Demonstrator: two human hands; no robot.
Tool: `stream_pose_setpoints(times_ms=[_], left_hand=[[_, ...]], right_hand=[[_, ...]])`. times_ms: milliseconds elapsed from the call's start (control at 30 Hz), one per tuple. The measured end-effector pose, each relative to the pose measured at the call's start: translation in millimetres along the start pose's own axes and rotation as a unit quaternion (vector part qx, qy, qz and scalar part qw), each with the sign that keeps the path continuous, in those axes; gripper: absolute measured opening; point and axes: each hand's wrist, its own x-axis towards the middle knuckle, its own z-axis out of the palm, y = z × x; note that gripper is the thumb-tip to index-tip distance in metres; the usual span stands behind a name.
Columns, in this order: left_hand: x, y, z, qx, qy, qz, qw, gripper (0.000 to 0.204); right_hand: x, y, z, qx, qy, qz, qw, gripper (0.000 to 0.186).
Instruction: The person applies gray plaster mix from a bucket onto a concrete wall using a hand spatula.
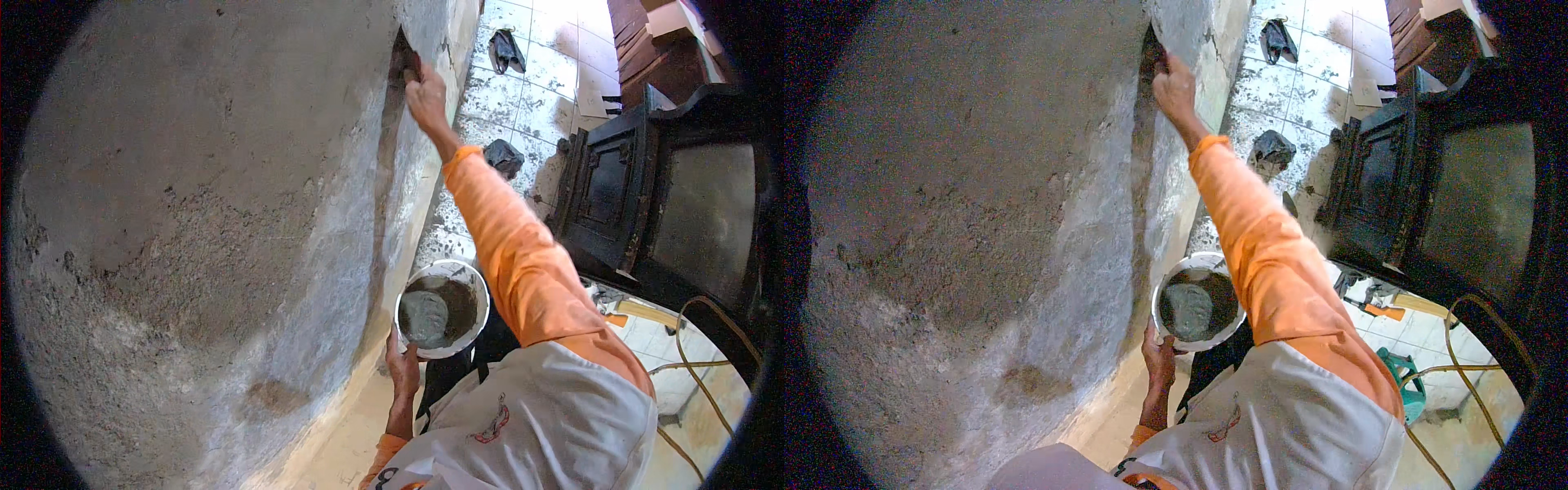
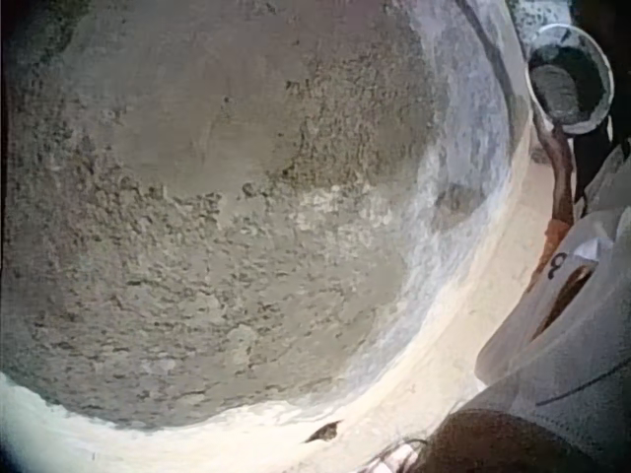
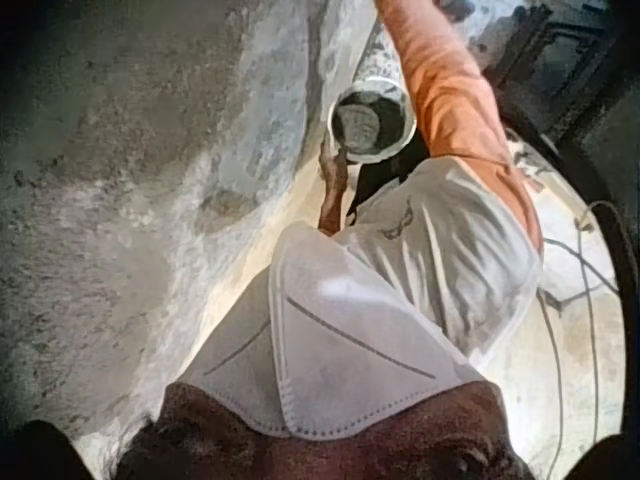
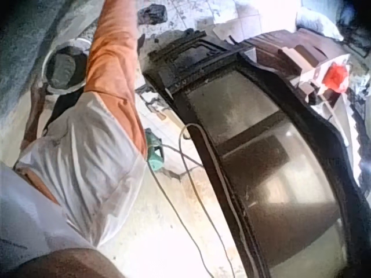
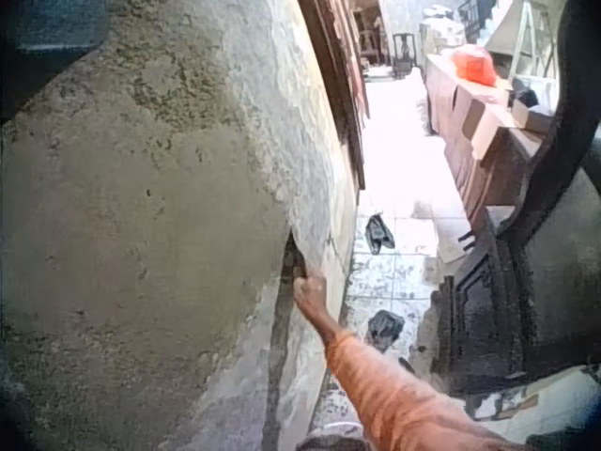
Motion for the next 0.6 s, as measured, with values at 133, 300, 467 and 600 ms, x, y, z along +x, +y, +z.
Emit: stream_pose_setpoints(times_ms=[133,300,467,600], left_hand=[[1,-24,-17,0.034,0.027,0.008,0.999,0.070],[8,-26,-14,0.031,-0.001,0.032,0.999,0.071],[4,-13,-13,0.009,0.002,-0.005,1.000,0.072],[10,-42,-22,0.021,0.024,0.025,0.999,0.070]], right_hand=[[-106,-81,1,0.057,-0.034,-0.036,0.997,0.061],[-237,-142,-39,0.128,-0.100,-0.038,0.986,0.066],[-174,-83,-68,0.030,-0.139,0.048,0.989,0.050],[-33,-54,-35,0.002,-0.034,-0.039,0.999,0.034]])
